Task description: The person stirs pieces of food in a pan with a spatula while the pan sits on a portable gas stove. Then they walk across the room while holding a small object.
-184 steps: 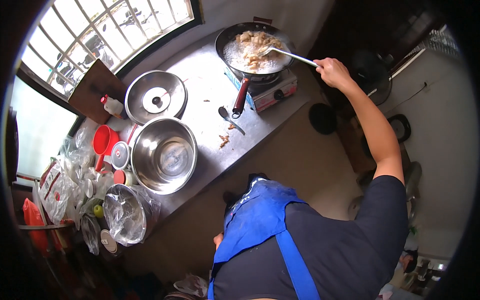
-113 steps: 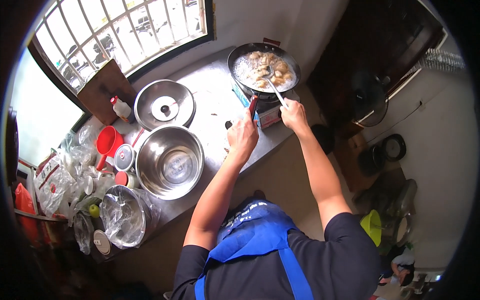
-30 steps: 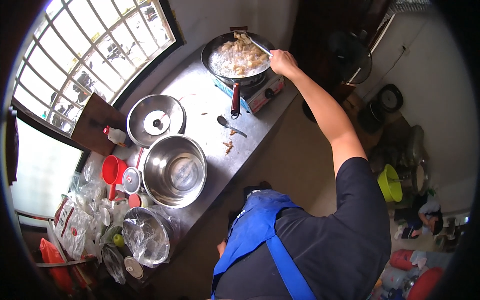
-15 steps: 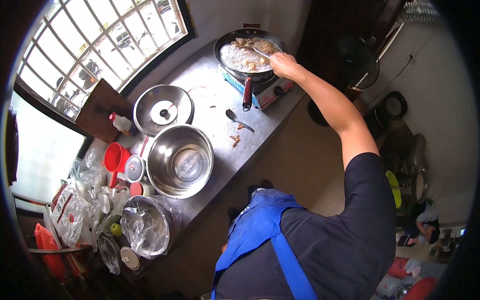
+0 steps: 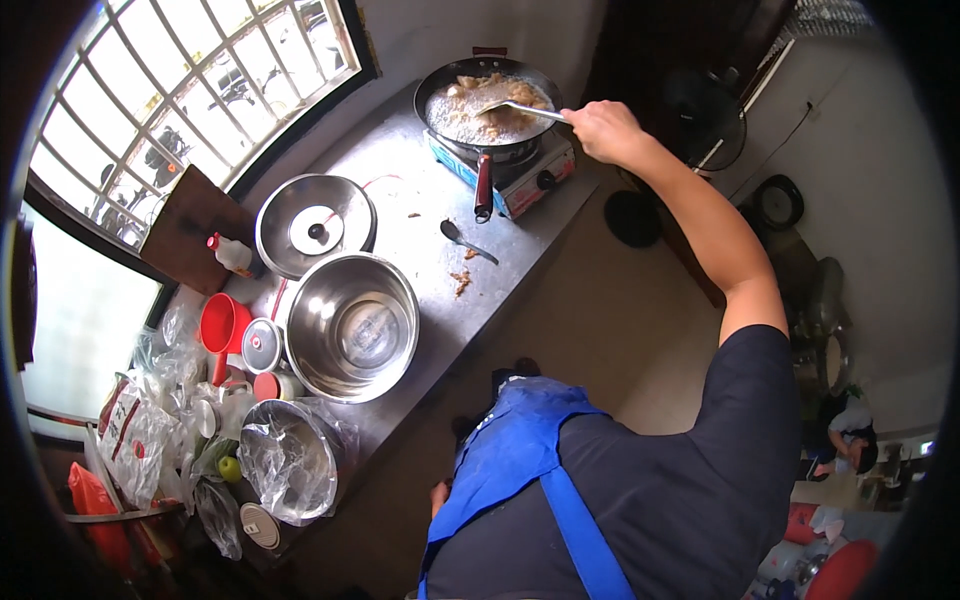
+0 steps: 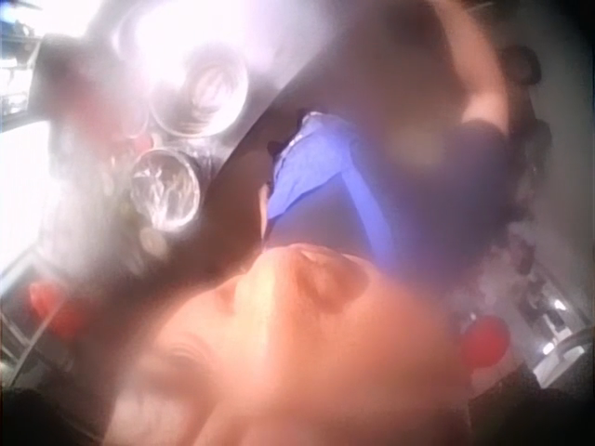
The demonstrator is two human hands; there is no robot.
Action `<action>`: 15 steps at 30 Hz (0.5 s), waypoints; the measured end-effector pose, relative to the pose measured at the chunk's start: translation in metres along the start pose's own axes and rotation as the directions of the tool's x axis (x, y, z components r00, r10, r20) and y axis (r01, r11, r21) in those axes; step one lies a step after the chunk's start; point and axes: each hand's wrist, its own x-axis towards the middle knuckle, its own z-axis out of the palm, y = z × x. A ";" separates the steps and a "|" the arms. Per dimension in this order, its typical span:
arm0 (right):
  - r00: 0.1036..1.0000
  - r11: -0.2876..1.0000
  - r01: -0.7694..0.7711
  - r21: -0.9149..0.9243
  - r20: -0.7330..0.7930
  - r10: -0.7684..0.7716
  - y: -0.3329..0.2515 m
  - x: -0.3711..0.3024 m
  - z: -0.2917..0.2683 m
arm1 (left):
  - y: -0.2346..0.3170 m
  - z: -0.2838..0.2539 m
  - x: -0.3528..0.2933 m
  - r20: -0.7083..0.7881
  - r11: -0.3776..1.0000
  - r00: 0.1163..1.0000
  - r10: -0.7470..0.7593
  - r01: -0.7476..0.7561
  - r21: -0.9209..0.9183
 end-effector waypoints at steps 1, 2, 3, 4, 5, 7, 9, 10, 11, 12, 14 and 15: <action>1.000 1.000 -0.001 0.027 -0.015 0.001 0.007 -0.005 -0.005 | 0.006 0.001 -0.005 -0.005 1.000 1.000 -0.002 0.002 0.015; 1.000 0.998 -0.001 0.055 -0.030 0.002 0.011 -0.009 -0.009 | 0.011 -0.001 -0.011 -0.016 1.000 1.000 0.001 -0.001 0.030; 0.999 0.998 -0.020 0.057 -0.024 0.021 0.021 -0.016 -0.012 | 0.025 -0.002 -0.022 -0.018 0.998 1.000 0.008 -0.007 0.066; 1.000 0.997 -0.027 0.068 0.003 0.027 0.023 -0.018 -0.015 | 0.032 -0.002 -0.029 -0.025 0.996 1.000 0.010 -0.008 0.086; 0.999 0.996 -0.039 0.077 0.031 0.037 0.025 -0.022 -0.016 | 0.038 -0.002 -0.037 -0.031 0.995 0.999 0.021 -0.018 0.101; 0.998 0.997 -0.051 0.057 0.049 0.048 0.017 -0.022 -0.010 | 0.048 0.001 -0.052 -0.044 0.993 0.999 0.030 -0.024 0.120; 0.999 0.998 -0.045 0.050 0.006 0.045 0.009 -0.016 0.001 | 0.053 0.000 -0.058 -0.063 0.993 0.998 0.028 -0.021 0.115; 0.999 0.998 -0.037 0.054 0.002 0.037 0.005 -0.012 0.006 | 0.052 0.002 -0.055 -0.062 0.996 0.998 0.017 -0.011 0.089; 0.999 0.998 -0.026 0.061 -0.027 0.028 0.003 -0.007 0.014 | 0.051 0.002 -0.052 -0.064 0.998 0.998 0.004 0.000 0.069; 0.998 0.998 -0.016 0.060 -0.060 0.020 -0.002 -0.002 0.023 | 0.053 0.005 -0.056 -0.065 0.998 0.998 0.006 -0.001 0.064; 0.995 0.999 0.001 0.032 -0.096 0.002 -0.008 0.010 0.051 | 0.061 0.009 -0.072 -0.070 0.984 0.993 0.091 -0.079 0.161; 0.994 0.999 0.005 0.041 -0.108 0.000 -0.010 0.018 0.069 | 0.065 0.010 -0.080 -0.072 0.983 0.993 0.092 -0.080 0.163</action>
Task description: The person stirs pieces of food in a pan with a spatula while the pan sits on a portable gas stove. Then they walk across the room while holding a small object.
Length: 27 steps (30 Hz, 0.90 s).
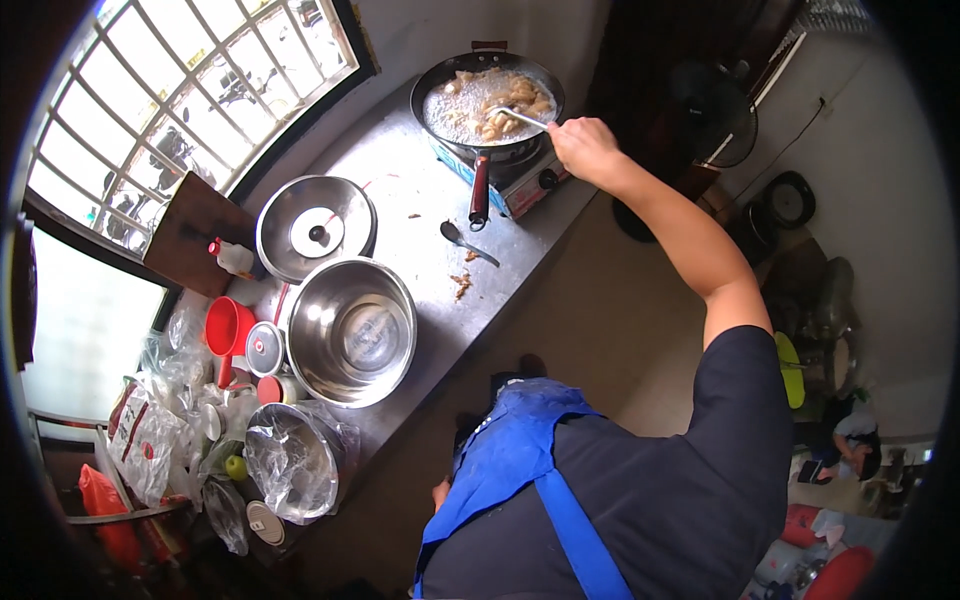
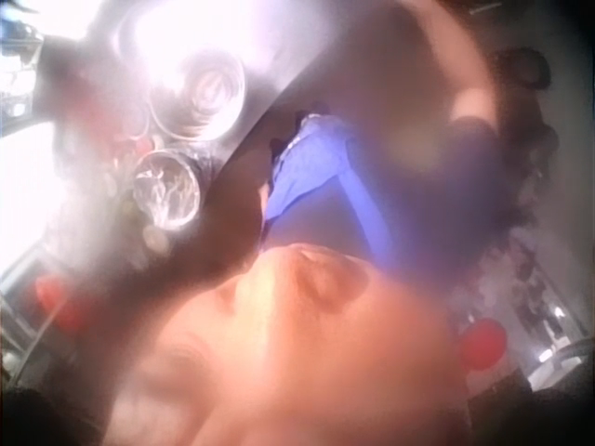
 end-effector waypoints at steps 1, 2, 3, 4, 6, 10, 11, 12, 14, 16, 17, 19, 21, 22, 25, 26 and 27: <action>1.000 1.000 0.009 0.011 -0.015 -0.009 -0.004 0.007 0.011 | 0.002 0.000 -0.005 -0.007 0.999 0.999 0.045 -0.045 -0.017; 1.000 0.999 -0.013 0.032 -0.006 0.013 -0.005 0.013 0.019 | 0.004 0.000 -0.010 -0.013 0.995 0.996 0.090 -0.090 -0.035; 1.000 0.999 -0.003 0.035 -0.011 0.003 -0.004 0.020 0.025 | 0.006 -0.001 -0.012 -0.019 0.995 0.996 0.087 -0.088 -0.044; 0.998 0.997 -0.065 0.042 0.027 0.064 0.000 0.028 0.030 | 0.003 -0.002 -0.009 -0.026 0.996 0.999 0.035 -0.037 -0.087; 0.989 0.987 -0.139 0.081 0.062 0.134 0.008 0.033 0.031 | -0.005 0.001 -0.005 -0.029 0.991 0.999 -0.020 0.016 -0.132; 0.971 0.945 -0.238 0.224 0.049 0.233 0.016 0.054 0.059 | -0.035 0.014 0.008 -0.060 0.988 0.998 0.003 -0.013 -0.154; 0.972 0.946 -0.234 0.225 0.049 0.229 0.013 0.057 0.057 | -0.050 0.018 0.018 -0.065 0.977 0.996 0.060 -0.072 -0.200; 0.952 0.899 -0.306 0.312 0.092 0.292 0.007 0.065 0.052 | -0.076 0.022 0.037 -0.046 0.963 0.999 0.009 -0.022 -0.270; 0.898 0.783 -0.439 0.441 0.237 0.370 0.010 0.076 0.046 | -0.092 0.033 0.053 0.013 0.917 0.997 -0.079 0.078 -0.391; 0.937 0.785 -0.349 0.512 0.192 0.291 0.051 0.076 0.060 | -0.086 0.037 0.055 0.038 0.924 0.995 -0.092 0.100 -0.369; 0.946 0.745 -0.323 0.584 0.170 0.277 0.066 0.072 0.063 | -0.083 0.038 0.055 0.043 0.931 0.995 -0.093 0.102 -0.350; 0.866 0.453 -0.496 0.740 0.388 0.315 0.069 0.066 0.025 | -0.086 0.040 0.056 0.044 0.933 0.995 -0.095 0.104 -0.343; 0.834 0.429 -0.551 0.716 0.445 0.327 0.065 0.065 -0.019 | -0.089 0.040 0.060 0.054 0.934 0.995 -0.089 0.102 -0.342; 0.866 0.554 -0.499 0.667 0.365 0.341 0.065 0.073 -0.018 | -0.093 0.039 0.063 0.063 0.930 0.994 -0.087 0.104 -0.353; 0.939 0.827 -0.334 0.452 0.086 0.332 0.048 0.092 -0.005 | -0.099 0.032 0.062 0.096 0.920 0.992 -0.078 0.109 -0.376; 0.916 0.807 -0.400 0.435 0.161 0.367 0.037 0.103 -0.004 | -0.101 0.029 0.062 0.107 0.910 0.991 -0.083 0.119 -0.398; 0.924 0.837 -0.380 0.394 0.127 0.360 0.014 0.107 -0.008 | -0.102 0.029 0.056 0.064 0.906 0.994 -0.093 0.111 -0.408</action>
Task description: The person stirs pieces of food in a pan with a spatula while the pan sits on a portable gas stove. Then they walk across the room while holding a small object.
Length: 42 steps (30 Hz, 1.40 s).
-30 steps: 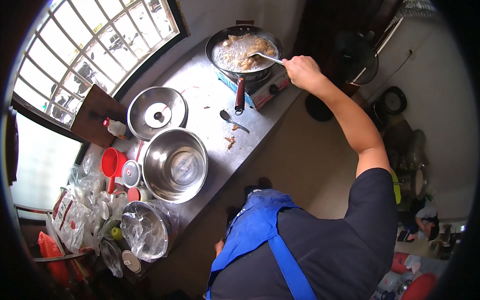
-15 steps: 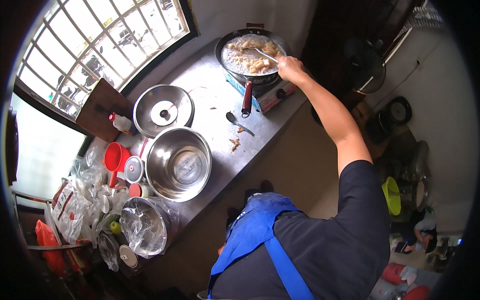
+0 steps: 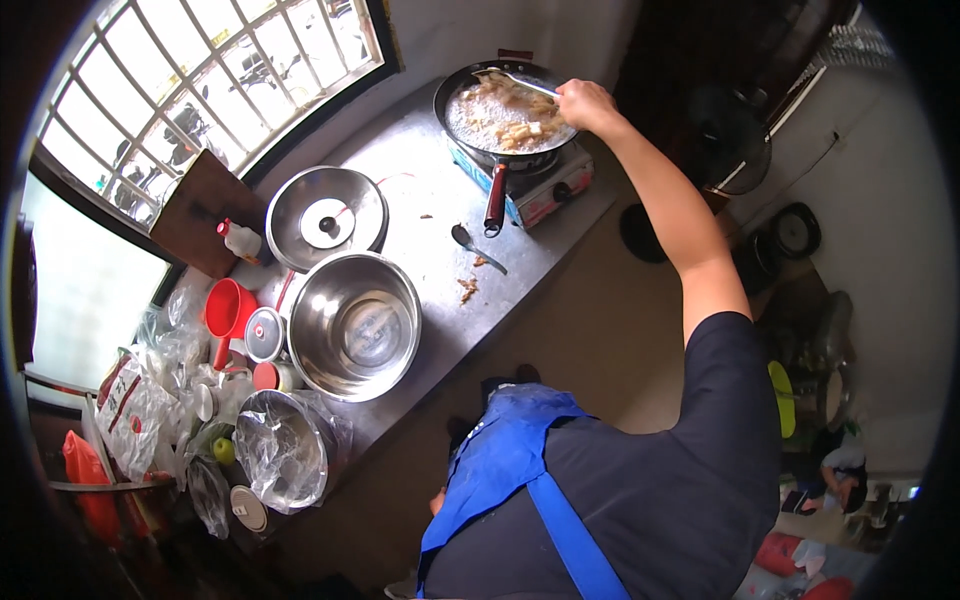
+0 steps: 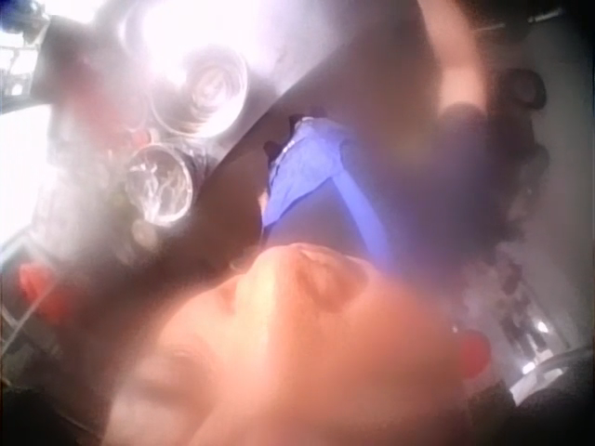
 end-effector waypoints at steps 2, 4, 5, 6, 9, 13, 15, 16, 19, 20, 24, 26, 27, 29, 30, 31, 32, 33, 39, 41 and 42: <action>0.999 0.994 0.040 -0.105 -0.027 -0.044 0.013 -0.001 0.013 | 0.040 0.013 -0.031 -0.043 0.999 0.998 0.036 -0.035 0.040; 0.992 0.988 0.101 -0.114 -0.064 -0.109 0.007 0.000 0.026 | 0.050 0.012 -0.044 -0.051 0.999 0.998 0.030 -0.029 0.026; 0.991 0.976 0.126 -0.178 -0.012 -0.130 0.009 -0.002 0.030 | 0.054 0.012 -0.049 -0.049 0.999 0.998 0.026 -0.025 0.021; 0.988 0.958 0.155 -0.242 0.044 -0.148 0.008 -0.004 0.031 | 0.052 0.011 -0.052 -0.053 1.000 0.998 0.022 -0.021 0.018; 0.968 0.942 0.252 -0.219 0.063 -0.244 0.023 -0.016 0.041 | 0.047 0.015 -0.052 -0.072 0.996 0.997 0.022 -0.028 -0.080; 0.947 0.917 0.317 -0.241 0.141 -0.290 0.024 -0.028 0.028 | -0.008 0.003 -0.005 -0.053 0.978 0.989 0.137 -0.126 0.165; 0.938 0.897 0.346 -0.277 0.135 -0.320 0.039 -0.043 0.015 | -0.008 0.011 0.000 -0.056 0.957 0.986 0.157 -0.138 0.256; 0.939 0.897 0.341 -0.280 0.135 -0.315 0.041 -0.049 0.006 | -0.010 0.010 0.005 -0.052 0.956 0.986 0.157 -0.139 0.259; 0.945 0.920 0.320 -0.226 0.148 -0.292 0.046 -0.068 -0.025 | -0.007 0.003 0.014 0.002 0.952 0.991 0.131 -0.126 0.279; 0.943 0.918 0.325 -0.227 0.151 -0.296 0.041 -0.071 -0.034 | -0.009 0.000 0.015 0.013 0.954 0.993 0.119 -0.118 0.277; 0.989 0.985 0.117 -0.123 0.101 -0.105 0.048 -0.099 -0.091 | 0.055 0.010 -0.038 0.014 0.869 0.996 0.087 -0.083 0.488; 0.990 0.990 0.115 -0.085 0.087 -0.108 0.061 -0.106 -0.113 | 0.074 0.013 -0.045 0.016 0.862 0.996 0.085 -0.082 0.500; 0.987 0.992 0.076 -0.098 0.149 -0.061 0.048 -0.108 -0.126 | 0.077 0.011 -0.046 0.046 0.866 0.995 0.093 -0.104 0.490; 0.980 0.991 0.069 -0.119 0.195 -0.045 0.036 -0.111 -0.134 | 0.083 0.011 -0.039 0.075 0.866 0.991 0.106 -0.129 0.484; 0.970 0.987 0.078 -0.144 0.238 -0.042 0.030 -0.110 -0.136 | 0.076 0.011 -0.027 0.128 0.909 0.982 0.137 -0.176 0.378; 0.971 0.976 0.139 -0.167 0.218 -0.101 0.037 -0.110 -0.129 | 0.082 0.016 -0.025 0.189 0.933 0.967 0.172 -0.221 0.285; 0.972 0.968 0.175 -0.182 0.187 -0.140 0.041 -0.112 -0.121 | 0.088 0.019 -0.023 0.189 0.930 0.966 0.174 -0.224 0.292; 0.968 0.960 0.195 -0.200 0.195 -0.156 0.045 -0.108 -0.110 | 0.098 0.028 -0.028 0.229 0.928 0.958 0.171 -0.235 0.291; 0.942 0.918 0.336 -0.210 0.100 -0.322 0.066 -0.081 -0.042 | 0.154 0.088 -0.081 0.259 0.766 0.895 0.362 -0.444 0.466; 0.934 0.909 0.357 -0.215 0.084 -0.347 0.062 -0.073 -0.022 | 0.153 0.095 -0.089 0.224 0.704 0.861 0.456 -0.503 0.501; 0.932 0.907 0.363 -0.211 0.076 -0.355 0.058 -0.068 -0.014 | 0.152 0.100 -0.093 0.202 0.633 0.816 0.541 -0.554 0.541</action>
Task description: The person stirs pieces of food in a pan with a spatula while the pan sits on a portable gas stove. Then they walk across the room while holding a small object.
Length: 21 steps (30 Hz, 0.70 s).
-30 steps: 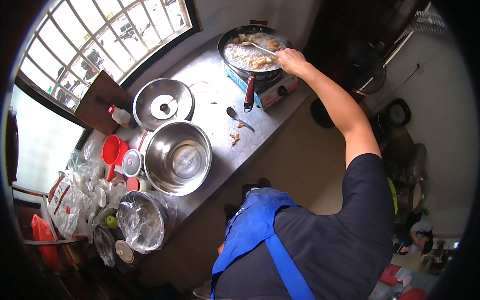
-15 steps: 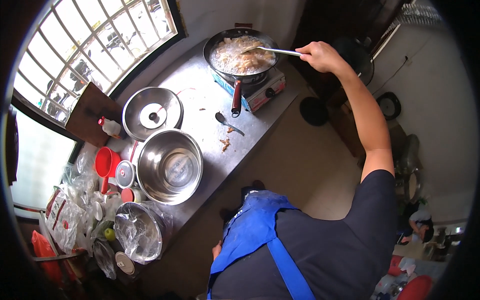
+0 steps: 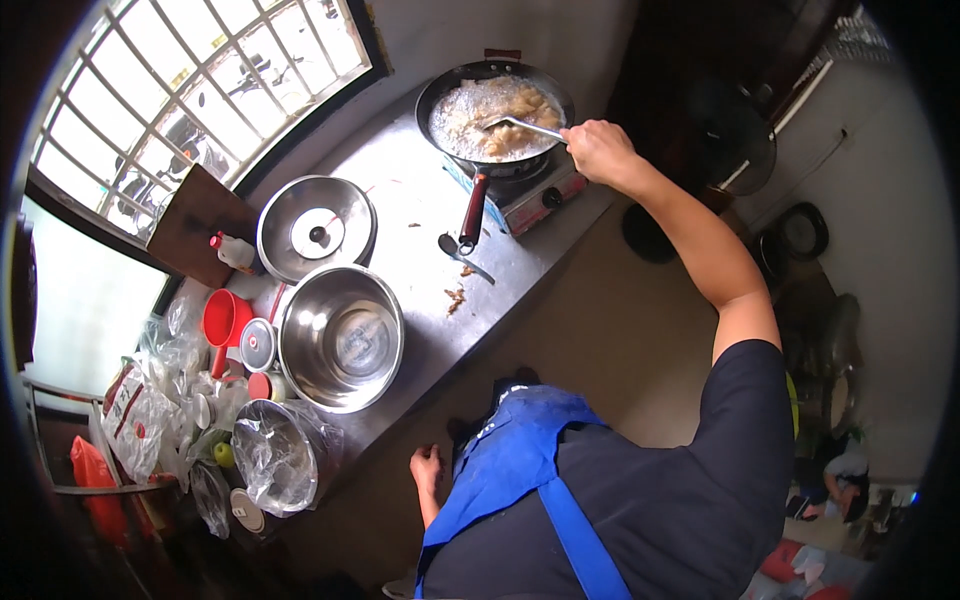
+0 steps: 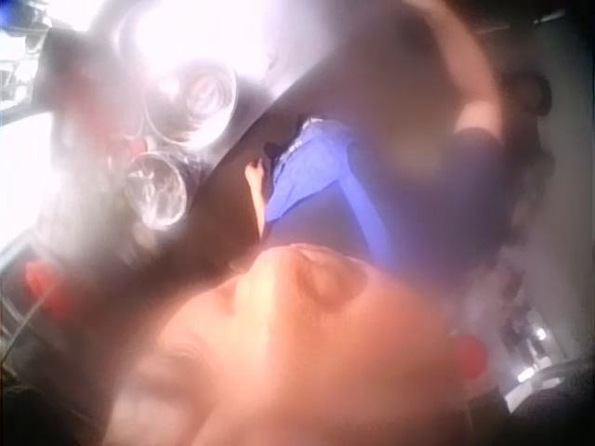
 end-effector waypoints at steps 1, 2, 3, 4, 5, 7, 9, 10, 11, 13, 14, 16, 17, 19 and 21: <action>0.998 0.998 -0.052 0.032 0.039 0.051 -0.002 0.004 0.004 | 0.015 0.000 -0.007 -0.009 1.000 1.000 -0.008 0.008 -0.009; 0.998 0.999 -0.045 0.030 0.040 0.044 0.005 0.008 0.012 | 0.042 -0.005 -0.020 -0.049 0.999 0.999 -0.013 0.014 0.029; 0.993 0.987 -0.116 0.111 0.043 0.112 0.008 0.011 0.018 | 0.057 -0.006 -0.032 -0.094 0.998 0.995 -0.022 0.028 0.064; 0.982 0.964 -0.189 0.189 0.054 0.182 0.012 0.014 0.022 | 0.053 -0.001 -0.035 -0.099 0.998 0.995 -0.032 0.037 0.055; 0.976 0.949 -0.214 0.232 0.075 0.202 0.020 0.019 0.022 | 0.045 0.003 -0.037 -0.178 0.996 0.983 0.038 -0.022 0.090; 0.974 0.919 -0.223 0.324 0.110 0.198 0.032 0.025 0.011 | 0.040 0.009 -0.045 -0.311 0.988 0.943 0.120 -0.082 0.133; 0.965 0.860 -0.260 0.439 0.128 0.227 0.057 0.023 0.006 | 0.028 0.017 -0.044 -0.327 0.991 0.944 0.053 -0.010 0.132; 0.966 0.858 -0.254 0.446 0.160 0.203 0.062 0.020 -0.008 | 0.013 0.022 -0.040 -0.350 0.989 0.937 -0.017 0.066 0.129; 0.963 0.859 -0.263 0.439 0.178 0.204 0.060 0.016 -0.025 | -0.007 0.027 -0.035 -0.347 0.989 0.938 -0.017 0.067 0.131; 0.958 0.860 -0.275 0.430 0.200 0.206 0.053 0.004 -0.061 | -0.058 0.039 -0.029 -0.297 0.976 0.940 -0.169 0.200 0.080; 0.956 0.858 -0.277 0.432 0.211 0.203 0.049 -0.003 -0.078 | -0.091 0.047 -0.025 -0.295 0.977 0.940 -0.170 0.201 0.077; 0.950 0.854 -0.295 0.428 0.227 0.214 0.046 -0.015 -0.099 | -0.126 0.051 -0.021 -0.078 0.928 0.925 -0.372 0.373 0.002; 0.949 0.863 -0.296 0.410 0.225 0.219 0.042 -0.025 -0.102 | -0.116 0.049 -0.028 0.034 0.963 0.962 -0.271 0.270 0.018; 0.946 0.867 -0.303 0.396 0.234 0.224 0.031 -0.039 -0.114 | -0.103 0.046 -0.034 0.049 0.952 0.951 -0.304 0.305 -0.020; 0.939 0.882 -0.317 0.349 0.244 0.241 0.021 -0.052 -0.121 | -0.093 0.039 -0.042 0.060 0.921 0.926 -0.373 0.377 -0.101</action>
